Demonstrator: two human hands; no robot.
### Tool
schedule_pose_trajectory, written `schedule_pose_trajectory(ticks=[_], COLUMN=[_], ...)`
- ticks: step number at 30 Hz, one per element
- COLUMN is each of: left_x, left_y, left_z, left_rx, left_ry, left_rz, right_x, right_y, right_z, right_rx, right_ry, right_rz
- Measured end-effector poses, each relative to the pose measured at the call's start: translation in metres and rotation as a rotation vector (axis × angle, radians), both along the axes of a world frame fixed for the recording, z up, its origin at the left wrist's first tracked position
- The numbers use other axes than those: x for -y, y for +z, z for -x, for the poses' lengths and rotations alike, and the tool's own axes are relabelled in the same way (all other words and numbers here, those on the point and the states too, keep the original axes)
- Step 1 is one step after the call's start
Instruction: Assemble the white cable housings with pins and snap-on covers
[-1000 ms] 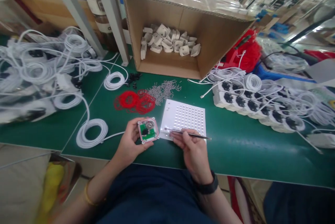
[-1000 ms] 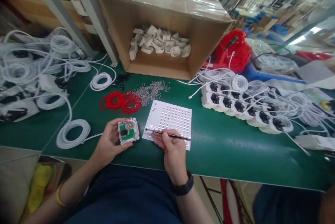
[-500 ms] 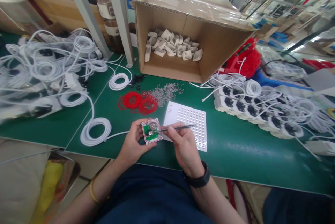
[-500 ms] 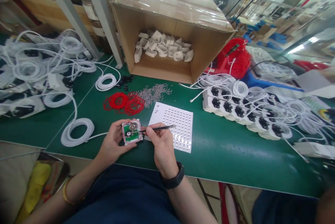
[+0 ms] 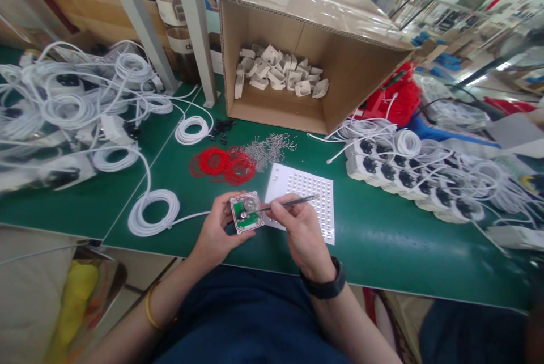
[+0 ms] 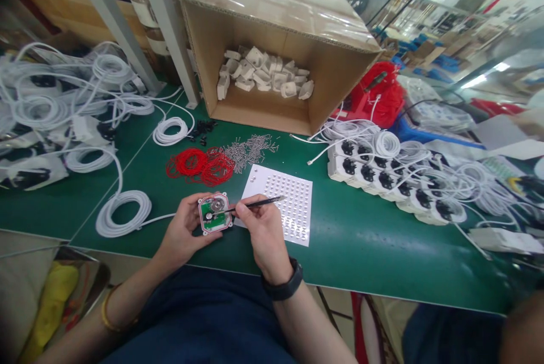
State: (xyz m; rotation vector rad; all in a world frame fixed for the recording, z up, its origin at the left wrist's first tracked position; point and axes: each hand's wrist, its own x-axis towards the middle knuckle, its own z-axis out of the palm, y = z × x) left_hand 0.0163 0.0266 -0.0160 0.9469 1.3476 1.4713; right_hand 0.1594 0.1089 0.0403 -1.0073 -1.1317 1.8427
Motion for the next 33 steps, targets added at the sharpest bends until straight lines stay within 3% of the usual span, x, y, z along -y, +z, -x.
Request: schedule_pose_trajectory(ticks=[26,33], left_x=[-0.0030,0.0046], left_y=[0.0038,-0.0012], left_z=[-0.0009,0.0029], left_rx=[-0.012,-0.099], left_ry=[0.019,0.088], left_rz=[0.019,0.108], right_x=[0.0025,0.0077], right_y=[0.0008,0.0049], right_z=[0.0035,0.0090], right_rx=[0.007,0.014], right_ry=[-0.009,-0.104], right_rz=[-0.016,-0.005])
